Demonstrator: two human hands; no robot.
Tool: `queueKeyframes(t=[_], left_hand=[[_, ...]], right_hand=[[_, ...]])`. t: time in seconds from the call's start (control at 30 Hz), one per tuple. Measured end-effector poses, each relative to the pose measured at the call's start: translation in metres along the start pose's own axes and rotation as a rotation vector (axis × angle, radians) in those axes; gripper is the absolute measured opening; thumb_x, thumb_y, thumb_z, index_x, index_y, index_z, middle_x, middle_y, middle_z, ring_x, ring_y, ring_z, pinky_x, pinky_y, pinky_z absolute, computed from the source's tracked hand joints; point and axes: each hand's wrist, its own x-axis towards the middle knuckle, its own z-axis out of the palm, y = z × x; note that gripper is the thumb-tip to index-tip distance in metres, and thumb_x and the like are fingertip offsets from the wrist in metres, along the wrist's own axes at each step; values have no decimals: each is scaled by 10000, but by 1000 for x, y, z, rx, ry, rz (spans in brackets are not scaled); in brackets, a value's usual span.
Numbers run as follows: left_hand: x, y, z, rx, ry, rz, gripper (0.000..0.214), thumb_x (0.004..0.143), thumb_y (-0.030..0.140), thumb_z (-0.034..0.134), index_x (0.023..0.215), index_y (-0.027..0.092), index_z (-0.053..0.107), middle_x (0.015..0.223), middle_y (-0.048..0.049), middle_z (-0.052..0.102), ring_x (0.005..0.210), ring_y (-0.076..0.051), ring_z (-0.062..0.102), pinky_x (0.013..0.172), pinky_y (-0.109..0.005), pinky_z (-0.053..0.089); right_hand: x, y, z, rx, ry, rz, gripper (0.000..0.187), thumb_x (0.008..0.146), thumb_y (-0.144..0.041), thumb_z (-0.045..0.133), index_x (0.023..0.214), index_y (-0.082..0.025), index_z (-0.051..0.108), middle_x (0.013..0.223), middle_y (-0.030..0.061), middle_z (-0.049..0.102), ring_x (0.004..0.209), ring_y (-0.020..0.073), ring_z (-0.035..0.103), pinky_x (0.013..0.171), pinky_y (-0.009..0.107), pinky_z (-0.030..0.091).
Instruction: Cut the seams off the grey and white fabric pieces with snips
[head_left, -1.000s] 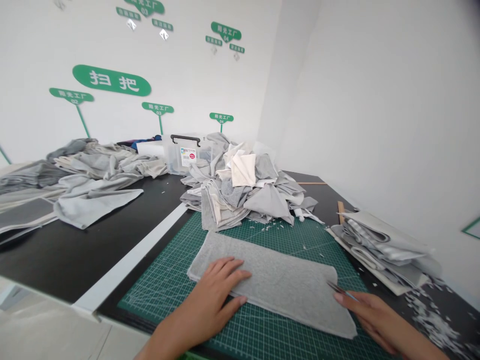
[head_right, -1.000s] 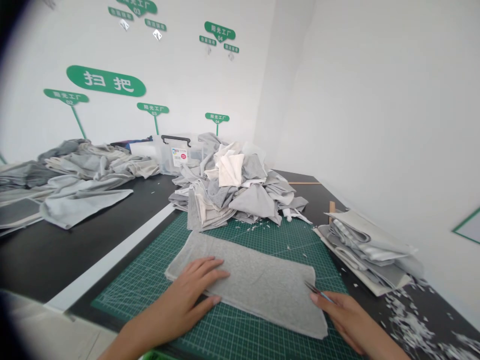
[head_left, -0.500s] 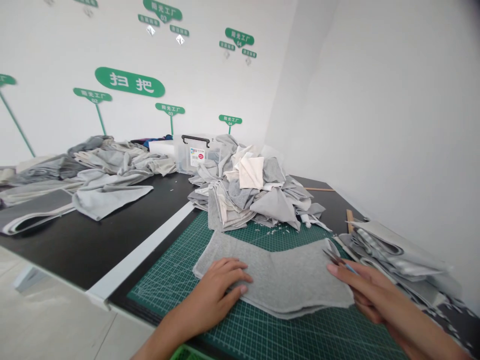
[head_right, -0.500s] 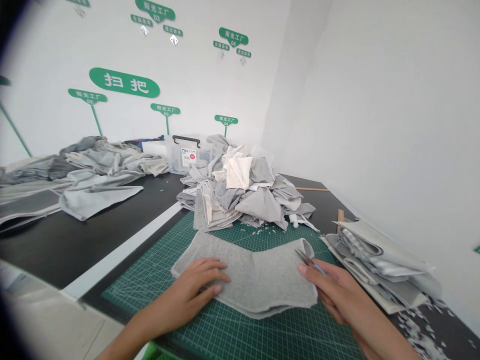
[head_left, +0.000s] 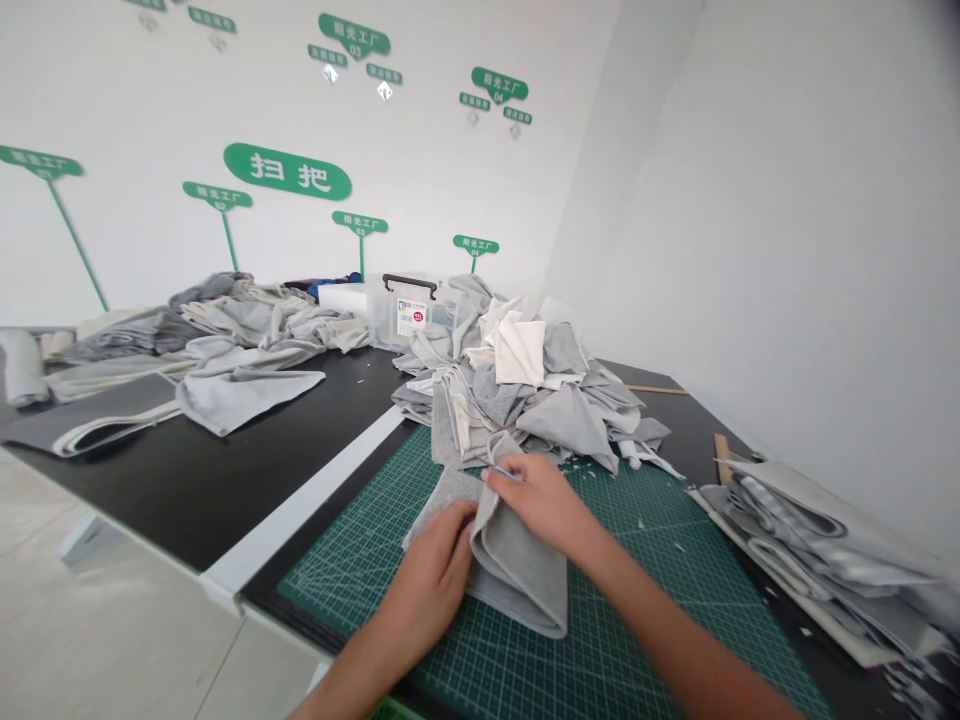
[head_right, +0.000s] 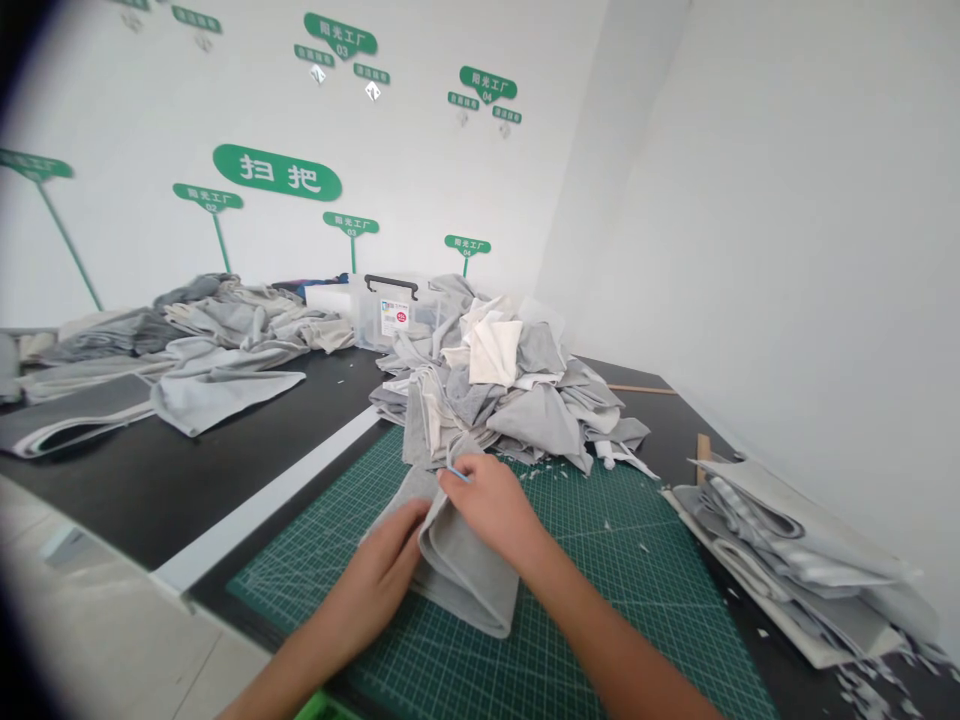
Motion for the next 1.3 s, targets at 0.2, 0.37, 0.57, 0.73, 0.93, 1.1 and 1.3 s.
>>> queueKeyframes(t=[0.2,0.37,0.57,0.73,0.93,1.1,1.3], left_hand=[[3,-7,-1,37,254,-198,359,1036,441,313,1165,233,575,1152,-74,667,1027,-245,633,898,-386,476],[2,-15,2,176,239,-254,398,996,472,407,1294,226,506,1169,-102,672,1115,-300,623,929,-427,462],[1,-11,-5,302,222,-225,438,999,368,388,1420,246,410,1243,-100,647,1119,-280,628,906,-387,470],[3,-17,-16,546,195,-251,405,994,325,380,1360,194,491,1156,-120,658,1067,-287,615,915,-404,450],[7,-35,-21,858,224,-243,407,990,373,393,1278,145,569,1206,-149,606,1120,-318,547,934,-449,423],[8,-38,-24,818,190,-247,456,1001,423,374,1270,109,565,1141,-159,616,1083,-300,576,926,-415,430],[8,-40,-33,660,98,-277,414,994,450,396,1208,152,588,995,-112,653,983,-288,619,849,-394,451]], right_hand=[[4,19,32,314,-250,205,381,878,-513,623,712,-177,553,513,-67,370,491,88,308,478,228,193],[-8,25,15,435,-220,258,274,898,-440,624,829,-177,590,473,-98,315,400,59,233,428,220,141],[-31,55,-22,392,17,367,255,915,-443,587,900,-189,577,433,-116,267,358,58,208,389,212,125],[-48,99,-16,394,13,492,253,904,-449,571,919,-198,550,414,-118,294,333,74,223,346,216,125],[-53,103,0,457,-70,575,345,911,-539,558,835,-206,506,467,-108,324,347,61,222,334,208,109],[-56,92,-3,531,-115,566,448,883,-578,608,694,-223,411,461,-110,273,361,51,176,346,216,87],[-58,94,-1,637,-201,544,578,853,-568,642,574,-232,264,425,-106,209,375,42,136,377,226,55]])
